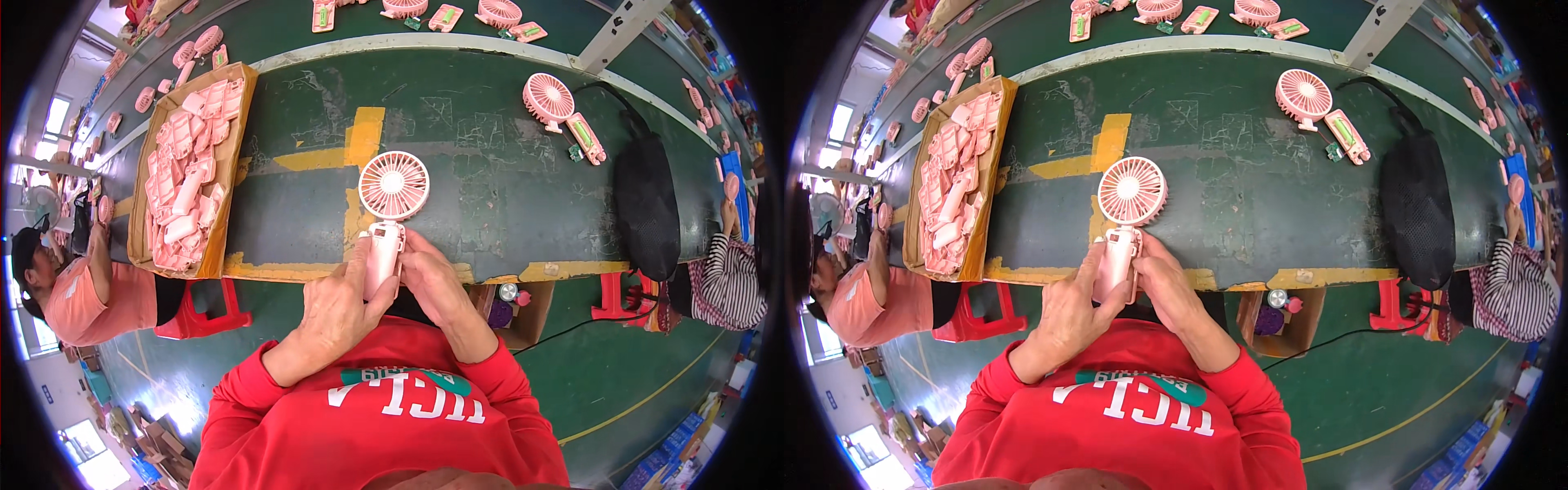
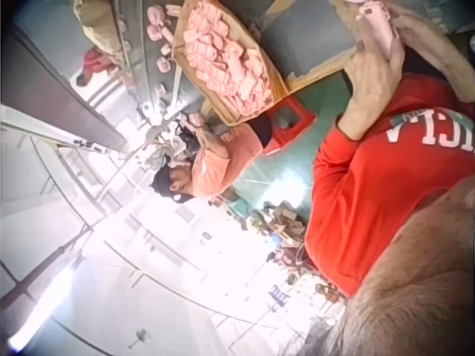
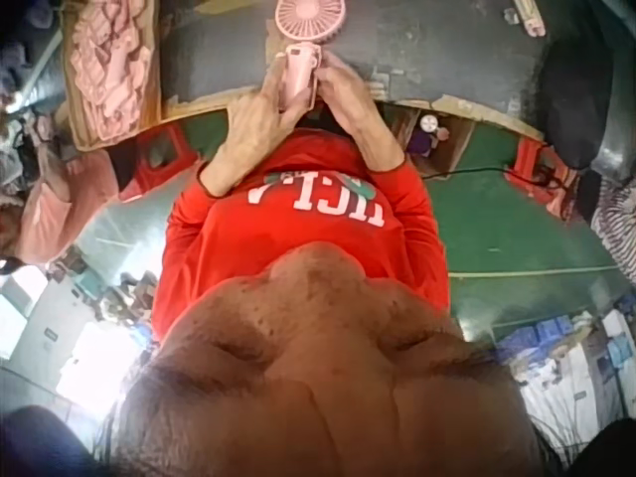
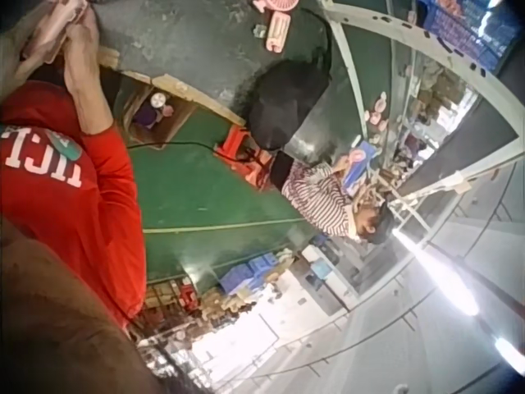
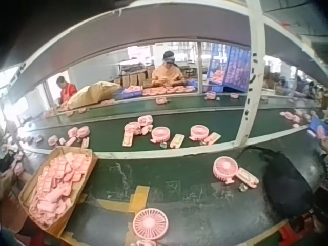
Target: The person places a box of casings on the table, takes off a bag, and assembles handheld fans by taking fan heads, motor components, and batteries from a conveyor belt, connecting them together, and snapping on the handle covers by hand.
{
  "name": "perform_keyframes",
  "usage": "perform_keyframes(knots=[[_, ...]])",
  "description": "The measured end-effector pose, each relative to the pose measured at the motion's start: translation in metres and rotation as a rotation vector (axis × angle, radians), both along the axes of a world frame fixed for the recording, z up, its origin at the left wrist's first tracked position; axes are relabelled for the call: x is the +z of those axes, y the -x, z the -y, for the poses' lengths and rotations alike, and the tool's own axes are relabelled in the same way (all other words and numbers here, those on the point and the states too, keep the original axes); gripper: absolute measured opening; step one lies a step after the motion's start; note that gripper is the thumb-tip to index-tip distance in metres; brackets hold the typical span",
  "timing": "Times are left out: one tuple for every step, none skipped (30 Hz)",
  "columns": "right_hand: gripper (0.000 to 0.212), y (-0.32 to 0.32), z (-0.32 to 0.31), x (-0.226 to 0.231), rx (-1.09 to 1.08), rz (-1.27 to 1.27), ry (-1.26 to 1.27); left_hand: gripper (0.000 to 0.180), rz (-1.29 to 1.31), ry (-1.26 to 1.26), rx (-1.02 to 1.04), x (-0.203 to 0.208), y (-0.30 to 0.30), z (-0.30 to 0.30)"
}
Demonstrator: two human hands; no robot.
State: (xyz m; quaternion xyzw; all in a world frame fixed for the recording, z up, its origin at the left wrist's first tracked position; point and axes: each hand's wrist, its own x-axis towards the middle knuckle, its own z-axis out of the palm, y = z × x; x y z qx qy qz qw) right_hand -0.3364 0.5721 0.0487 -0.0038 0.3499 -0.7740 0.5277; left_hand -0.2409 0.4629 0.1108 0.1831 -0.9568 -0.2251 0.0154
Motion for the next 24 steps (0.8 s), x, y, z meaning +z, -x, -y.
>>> perform_keyframes(knots=[[0.047, 0.000, 0.000, 0.001, -0.004, 0.003, 0.002, 0.060, 0.003, 0.002, -0.004, -0.002, 0.001, 0.000], [0.049, 0.000, 0.001, 0.003, 0.009, -0.007, -0.012, 0.060, -0.006, 0.015, -0.004, -0.003, 0.001, 0.000], [0.050, 0.000, 0.001, 0.004, 0.022, -0.019, -0.025, 0.061, -0.016, 0.028, -0.004, -0.005, 0.002, -0.001], [0.050, 0.000, 0.002, 0.005, 0.022, -0.016, -0.024, 0.061, -0.013, 0.030, -0.005, -0.006, 0.002, -0.001], [0.052, -0.001, 0.002, 0.006, 0.018, -0.026, -0.026, 0.060, -0.022, 0.036, -0.003, -0.007, 0.002, -0.001], [0.053, -0.002, 0.003, 0.006, 0.014, -0.036, -0.028, 0.058, -0.031, 0.042, -0.001, -0.009, 0.002, -0.001], [0.053, -0.002, 0.003, 0.004, 0.014, -0.035, -0.028, 0.058, -0.030, 0.043, -0.001, -0.009, 0.002, -0.001], [0.054, -0.003, 0.003, 0.002, 0.010, -0.044, -0.017, 0.058, -0.037, 0.043, -0.005, -0.010, 0.002, -0.002], [0.056, -0.004, 0.002, 0.001, 0.007, -0.053, -0.006, 0.057, -0.045, 0.043, -0.009, -0.010, 0.002, -0.002], [0.056, -0.005, 0.002, 0.001, 0.007, -0.051, -0.007, 0.057, -0.043, 0.042, -0.008, -0.012, 0.001, -0.001], [0.056, -0.004, 0.001, 0.002, 0.011, -0.069, -0.004, 0.057, -0.061, 0.049, -0.028, -0.014, 0.001, 0.000], [0.057, -0.004, 0.001, 0.003, 0.015, -0.087, -0.001, 0.057, -0.078, 0.055, -0.047, -0.015, 0.000, 0.000], [0.057, -0.004, 0.001, 0.003, 0.017, -0.087, -0.002, 0.057, -0.078, 0.054, -0.045, -0.015, 0.000, 0.001], [0.058, -0.004, 0.002, 0.004, 0.021, -0.123, -0.004, 0.059, -0.085, 0.054, -0.067, -0.015, -0.001, 0.001], [0.058, -0.004, 0.002, 0.004, 0.026, -0.159, -0.005, 0.060, -0.092, 0.053, -0.088, -0.016, -0.001, 0.002], [0.058, -0.005, 0.002, 0.004, 0.028, -0.160, -0.006, 0.060, -0.093, 0.053, -0.086, -0.016, -0.002, 0.002], [0.055, -0.007, 0.002, 0.004, 0.022, -0.186, 0.004, 0.061, -0.087, 0.054, -0.099, -0.017, -0.002, 0.002], [0.053, -0.008, 0.003, 0.005, 0.016, -0.213, 0.014, 0.061, -0.081, 0.056, -0.111, -0.019, -0.002, 0.002], [0.053, -0.009, 0.004, 0.005, 0.020, -0.216, 0.014, 0.061, -0.085, 0.056, -0.107, -0.021, -0.003, 0.002], [0.048, -0.012, 0.005, 0.005, -0.018, -0.233, -0.024, 0.062, -0.096, 0.072, -0.123, -0.023, -0.003, 0.002], [0.044, -0.013, 0.007, 0.005, -0.054, -0.250, -0.062, 0.063, -0.107, 0.089, -0.138, -0.024, -0.004, 0.002], [0.044, -0.015, 0.009, 0.005, -0.050, -0.256, -0.063, 0.063, -0.112, 0.088, -0.133, -0.023, -0.003, 0.001], [0.040, -0.016, 0.012, 0.002, -0.081, -0.326, -0.122, 0.058, -0.075, 0.105, -0.120, -0.021, -0.003, 0.000], [0.036, -0.017, 0.014, 0.000, -0.111, -0.397, -0.180, 0.054, -0.039, 0.121, -0.107, -0.019, -0.002, -0.001]])
